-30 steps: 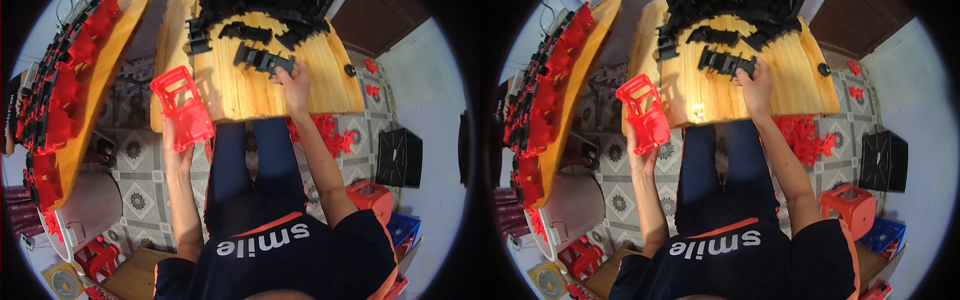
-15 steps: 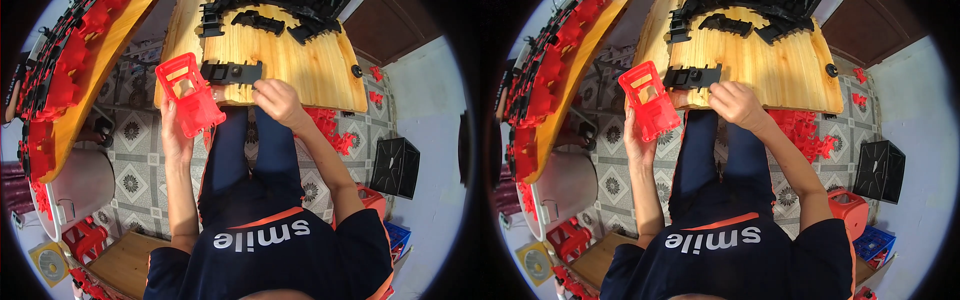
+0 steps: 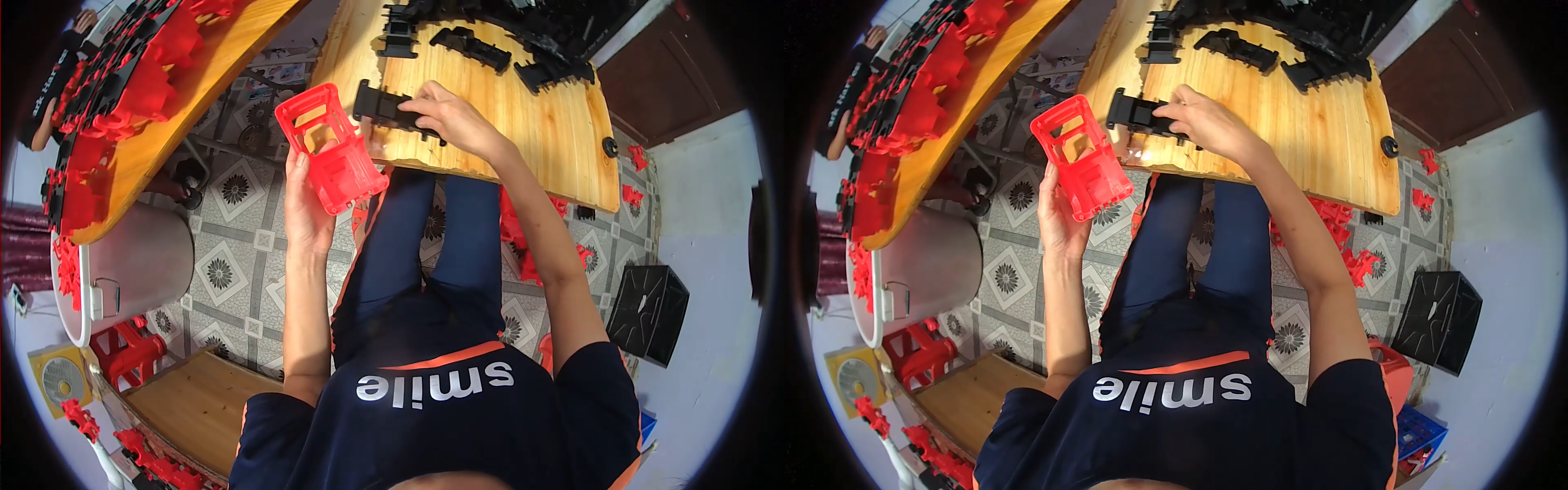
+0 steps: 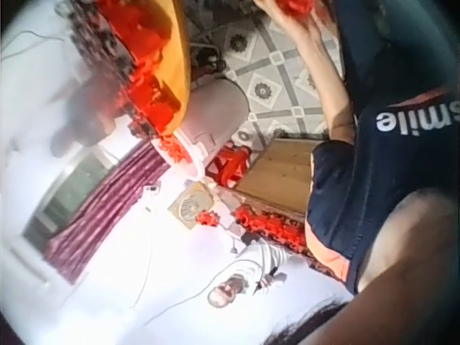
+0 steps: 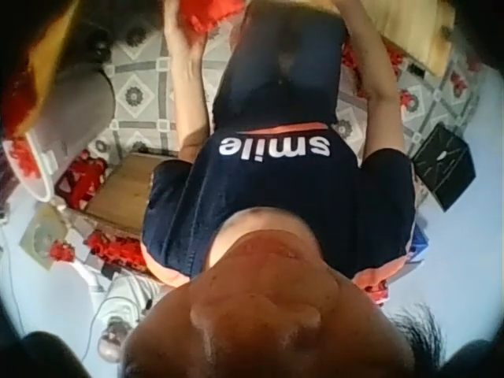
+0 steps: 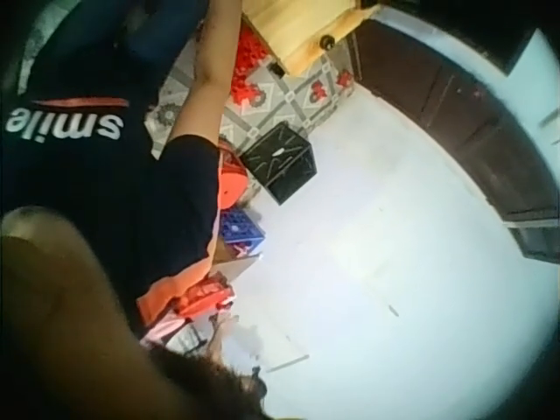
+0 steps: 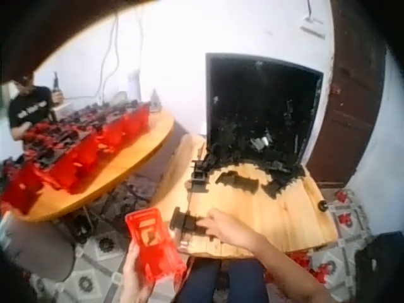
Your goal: The person assembles red plastic housings with black plastic base components by snapping them together by hand.
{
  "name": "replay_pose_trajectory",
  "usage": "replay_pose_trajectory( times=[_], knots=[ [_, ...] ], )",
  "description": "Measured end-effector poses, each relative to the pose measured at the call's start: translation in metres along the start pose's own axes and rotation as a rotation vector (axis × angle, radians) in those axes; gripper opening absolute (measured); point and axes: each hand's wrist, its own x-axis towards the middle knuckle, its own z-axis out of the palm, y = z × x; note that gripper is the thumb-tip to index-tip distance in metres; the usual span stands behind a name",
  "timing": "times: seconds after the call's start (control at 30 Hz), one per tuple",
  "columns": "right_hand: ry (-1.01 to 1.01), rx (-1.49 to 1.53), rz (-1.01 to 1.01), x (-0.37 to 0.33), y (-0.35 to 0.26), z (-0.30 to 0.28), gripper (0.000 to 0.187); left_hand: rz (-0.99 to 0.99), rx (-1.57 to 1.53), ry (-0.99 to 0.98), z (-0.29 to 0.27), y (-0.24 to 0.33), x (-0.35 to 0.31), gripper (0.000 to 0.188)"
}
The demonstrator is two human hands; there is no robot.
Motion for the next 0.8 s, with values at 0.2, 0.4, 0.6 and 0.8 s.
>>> replay_pose_trajectory(
  times=[0.2, 0.4, 0.6, 0.8],
  knots=[
    [0.326, 0.127, -0.035, -0.039, -0.062, -0.014, 0.028, 0.068, 0.051, -0.031, 0.004, 0.002, -0.004, 0.067],
    [0.499, -0.022, -0.261, -0.044, -0.126, -0.013, 0.032, -0.014, 0.026, -0.108, 0.027, -0.004, -0.01, 0.065],
    [0.49, -0.087, -0.301, -0.043, -0.127, -0.008, 0.034, -0.021, 0.054, -0.263, 0.035, -0.006, -0.017, 0.064],
    [0.455, -0.121, -0.266, -0.047, -0.13, -0.004, 0.037, 0.099, 0.144, -0.341, 0.033, -0.014, -0.017, 0.075]
  ],
)
